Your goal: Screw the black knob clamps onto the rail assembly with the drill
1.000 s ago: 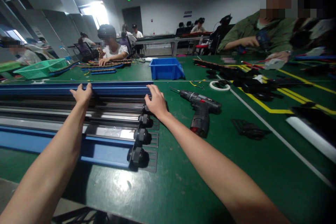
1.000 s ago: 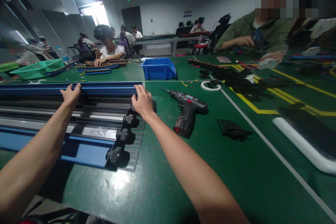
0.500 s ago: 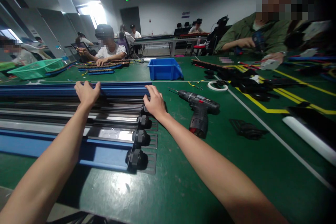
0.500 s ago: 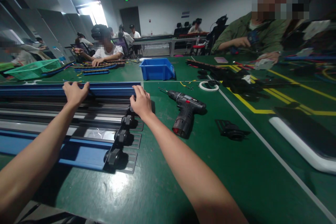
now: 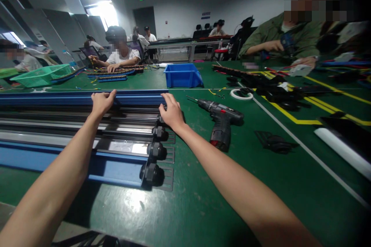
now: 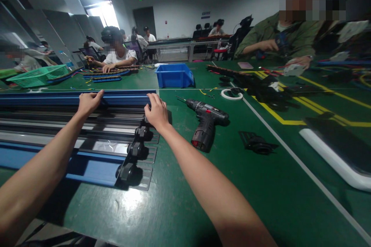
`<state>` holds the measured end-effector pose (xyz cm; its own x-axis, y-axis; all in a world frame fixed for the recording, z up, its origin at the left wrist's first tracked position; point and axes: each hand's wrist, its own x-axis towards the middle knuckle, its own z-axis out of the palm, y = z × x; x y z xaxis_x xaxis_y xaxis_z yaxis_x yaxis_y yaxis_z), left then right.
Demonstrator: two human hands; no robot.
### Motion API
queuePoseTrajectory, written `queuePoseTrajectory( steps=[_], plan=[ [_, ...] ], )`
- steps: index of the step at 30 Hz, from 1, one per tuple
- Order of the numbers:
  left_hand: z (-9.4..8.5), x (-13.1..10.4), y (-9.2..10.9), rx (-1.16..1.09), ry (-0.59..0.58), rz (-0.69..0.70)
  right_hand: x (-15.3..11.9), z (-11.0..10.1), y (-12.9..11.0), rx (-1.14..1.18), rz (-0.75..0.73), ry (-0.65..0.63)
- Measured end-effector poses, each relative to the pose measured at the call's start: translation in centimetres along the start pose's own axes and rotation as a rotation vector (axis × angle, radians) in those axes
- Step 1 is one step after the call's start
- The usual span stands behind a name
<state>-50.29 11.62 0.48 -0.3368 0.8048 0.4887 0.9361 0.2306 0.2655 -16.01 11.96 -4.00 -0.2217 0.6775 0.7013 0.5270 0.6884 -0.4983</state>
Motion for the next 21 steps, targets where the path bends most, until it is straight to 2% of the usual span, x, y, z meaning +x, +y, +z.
queuePoseTrajectory(
  steps=[21],
  plan=[
    [1.1,1.0,-1.7,0.003,-0.001,0.089,0.2,0.2,0.3,0.011,-0.002,0.0]
  ],
)
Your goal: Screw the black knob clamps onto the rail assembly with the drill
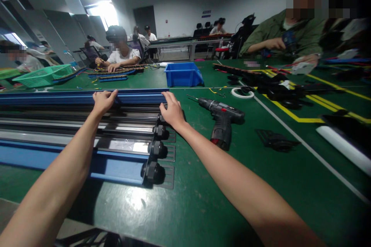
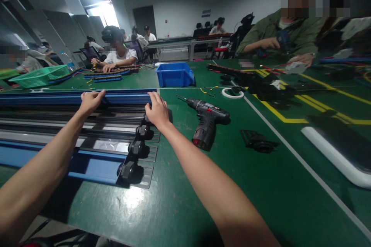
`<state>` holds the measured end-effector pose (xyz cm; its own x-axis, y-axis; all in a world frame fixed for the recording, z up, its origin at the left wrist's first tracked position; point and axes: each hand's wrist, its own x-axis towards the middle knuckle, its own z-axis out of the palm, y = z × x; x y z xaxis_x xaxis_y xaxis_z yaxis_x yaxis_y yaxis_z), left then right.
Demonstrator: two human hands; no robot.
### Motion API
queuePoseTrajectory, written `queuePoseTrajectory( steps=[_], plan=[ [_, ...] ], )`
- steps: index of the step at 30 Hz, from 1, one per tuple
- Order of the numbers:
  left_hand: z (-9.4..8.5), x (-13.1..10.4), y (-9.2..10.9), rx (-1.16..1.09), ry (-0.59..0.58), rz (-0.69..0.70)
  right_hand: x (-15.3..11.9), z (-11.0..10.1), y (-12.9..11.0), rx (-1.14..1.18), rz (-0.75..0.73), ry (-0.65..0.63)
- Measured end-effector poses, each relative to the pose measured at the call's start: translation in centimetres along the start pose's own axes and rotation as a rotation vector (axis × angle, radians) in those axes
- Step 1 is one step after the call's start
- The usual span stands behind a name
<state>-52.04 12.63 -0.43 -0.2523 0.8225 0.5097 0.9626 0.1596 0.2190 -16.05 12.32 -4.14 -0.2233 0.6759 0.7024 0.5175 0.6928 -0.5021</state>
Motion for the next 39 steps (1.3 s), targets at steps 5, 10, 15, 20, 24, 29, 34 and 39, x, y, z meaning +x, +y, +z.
queuePoseTrajectory(
  steps=[5,10,15,20,24,29,34,39],
  plan=[
    [0.2,0.2,-0.2,-0.016,-0.003,0.011,-0.1,0.0,0.0,0.006,-0.007,0.016],
    [0.3,0.4,-0.1,-0.01,-0.022,0.012,-0.1,0.0,-0.1,0.001,-0.008,0.016],
    [0.2,0.4,0.2,0.035,-0.024,-0.012,-0.1,0.1,0.0,-0.005,-0.004,0.011],
    [0.4,0.4,0.3,0.076,-0.005,-0.024,-0.1,0.0,0.0,-0.003,-0.002,0.009],
    [0.6,0.5,0.2,0.088,0.012,-0.02,0.0,0.0,-0.1,-0.005,0.006,0.007],
    [0.9,0.7,0.1,0.117,0.001,-0.03,0.1,0.0,-0.1,-0.003,0.012,-0.001],
    [1.0,0.9,0.1,0.156,-0.014,-0.035,0.0,0.0,-0.2,-0.004,0.009,0.003],
    [1.1,0.9,0.1,0.162,-0.036,-0.046,0.0,-0.1,-0.3,0.001,0.012,0.002]
  ],
)
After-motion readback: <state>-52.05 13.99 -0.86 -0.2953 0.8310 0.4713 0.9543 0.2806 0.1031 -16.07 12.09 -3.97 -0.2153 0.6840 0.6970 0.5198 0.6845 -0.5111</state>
